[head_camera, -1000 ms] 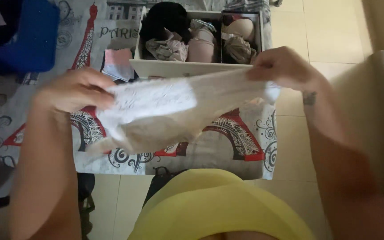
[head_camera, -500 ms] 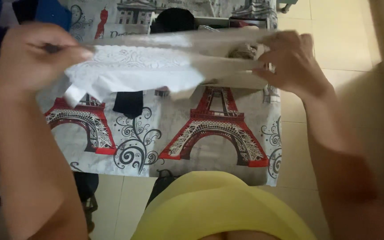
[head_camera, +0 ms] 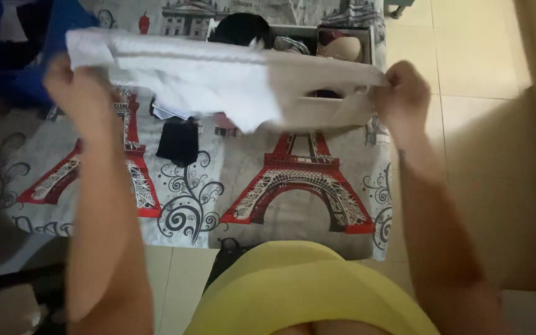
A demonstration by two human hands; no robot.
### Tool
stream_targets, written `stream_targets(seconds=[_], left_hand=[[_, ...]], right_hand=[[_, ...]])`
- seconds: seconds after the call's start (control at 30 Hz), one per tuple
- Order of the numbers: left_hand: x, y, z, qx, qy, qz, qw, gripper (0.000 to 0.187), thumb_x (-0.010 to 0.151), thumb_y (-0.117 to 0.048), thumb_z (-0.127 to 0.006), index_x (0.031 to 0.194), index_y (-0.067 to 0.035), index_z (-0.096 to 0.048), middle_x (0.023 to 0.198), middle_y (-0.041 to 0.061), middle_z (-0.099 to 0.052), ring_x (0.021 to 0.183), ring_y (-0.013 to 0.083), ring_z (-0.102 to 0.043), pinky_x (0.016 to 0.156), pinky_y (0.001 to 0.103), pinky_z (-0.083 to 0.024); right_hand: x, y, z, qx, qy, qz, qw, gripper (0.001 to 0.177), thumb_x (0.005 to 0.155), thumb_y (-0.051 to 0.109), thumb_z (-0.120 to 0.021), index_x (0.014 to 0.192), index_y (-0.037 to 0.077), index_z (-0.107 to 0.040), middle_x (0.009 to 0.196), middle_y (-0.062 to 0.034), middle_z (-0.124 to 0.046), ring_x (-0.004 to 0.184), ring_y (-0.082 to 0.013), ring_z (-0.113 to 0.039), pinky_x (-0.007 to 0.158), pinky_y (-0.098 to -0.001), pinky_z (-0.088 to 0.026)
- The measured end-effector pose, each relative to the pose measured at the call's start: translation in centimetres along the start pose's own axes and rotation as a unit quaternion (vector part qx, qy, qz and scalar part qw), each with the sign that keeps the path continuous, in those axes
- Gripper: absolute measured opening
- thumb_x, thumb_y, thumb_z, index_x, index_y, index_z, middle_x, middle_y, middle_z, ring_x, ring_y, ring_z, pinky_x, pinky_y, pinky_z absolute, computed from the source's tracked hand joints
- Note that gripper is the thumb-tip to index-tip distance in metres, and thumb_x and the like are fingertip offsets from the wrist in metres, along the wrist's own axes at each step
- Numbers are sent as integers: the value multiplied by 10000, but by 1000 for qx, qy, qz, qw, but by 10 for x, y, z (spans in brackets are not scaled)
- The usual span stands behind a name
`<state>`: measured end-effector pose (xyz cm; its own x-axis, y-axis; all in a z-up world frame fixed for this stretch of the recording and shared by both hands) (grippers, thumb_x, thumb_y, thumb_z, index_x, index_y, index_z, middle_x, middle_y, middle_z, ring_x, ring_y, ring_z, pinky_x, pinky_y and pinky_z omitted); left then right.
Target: The person removes underwear and socks from a divided drawer organizer on the bed, folds each item flat on the bedspread by hand, and places the folded items back into the organizer compartments.
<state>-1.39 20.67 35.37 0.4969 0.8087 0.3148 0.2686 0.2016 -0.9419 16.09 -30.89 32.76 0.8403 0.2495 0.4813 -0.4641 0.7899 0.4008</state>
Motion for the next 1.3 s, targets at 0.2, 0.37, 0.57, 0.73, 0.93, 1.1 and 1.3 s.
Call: stream_targets(seconds=[0.2,0.37,0.57,0.73,0.93,1.1,1.3], left_hand=[[-73,43,-25,-378,90,342,855,367,1100,-412,-447,1107,-93,-628,918,44,-640,737,191,-611,625,324,-507],[-70,120,-22,-344,133,148,918,269,1161,-282,-416,1139,-38,-529,1077,78,-577,965,220,-596,881,352,-534],[-108,154,-17,-7,102,-40,994,296,1101,-272,-526,1316,-70,-509,1213,72,-621,1083,240,-628,919,406,-551],[-130,224,-11,-260,94,205,939,213,1139,-246,-615,1245,-67,-570,1079,82,-595,902,251,-542,780,405,-477],[-128,124,-43,-437,96,323,834,400,1030,-367,-555,1252,-42,-626,1169,148,-685,1079,316,-688,941,485,-579],[-135,51,-73,-459,317,282,781,465,1077,-367,-532,1411,-46,-574,1384,124,-651,1275,290,-657,1155,472,-519],[-176,76,-104,-223,561,358,712,442,1013,-327,-624,1366,-61,-623,1304,100,-695,1155,243,-674,1010,431,-550]], right_hand=[[-49,-38,-85,535,64,-464,703,338,1131,338,-542,1082,48,-710,825,-87,-639,660,-185,-542,575,-362,-474],[-70,-9,-105,845,67,-303,435,317,1103,279,-459,1160,44,-664,1001,-93,-723,934,-240,-688,856,-405,-597],[-50,61,-30,862,16,-212,460,338,1078,232,-419,1167,-3,-644,1120,-128,-701,1076,-250,-680,990,-401,-577],[-72,-18,-111,826,-55,-228,513,218,1147,181,-515,1130,-6,-627,1024,-164,-687,925,-234,-685,756,-333,-587],[-127,-38,-129,476,-42,-307,823,329,997,144,-454,1219,13,-657,877,-135,-678,681,-157,-639,567,-323,-543],[-137,20,-117,77,459,-101,879,263,908,334,-736,1019,99,-777,920,-123,-757,802,-227,-692,721,-417,-571],[-70,100,-46,362,194,-77,908,334,1036,320,-602,1226,65,-703,1191,-100,-701,1063,-201,-677,899,-349,-568]])
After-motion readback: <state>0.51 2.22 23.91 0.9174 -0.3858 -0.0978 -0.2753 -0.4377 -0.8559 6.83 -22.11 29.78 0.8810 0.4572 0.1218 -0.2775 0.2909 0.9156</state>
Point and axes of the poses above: each hand's wrist, its own x-axis towards the middle knuckle, its own z-axis out of the back of the hand, y = z × x, the point moved 2 cm from there along x, towards the middle knuckle
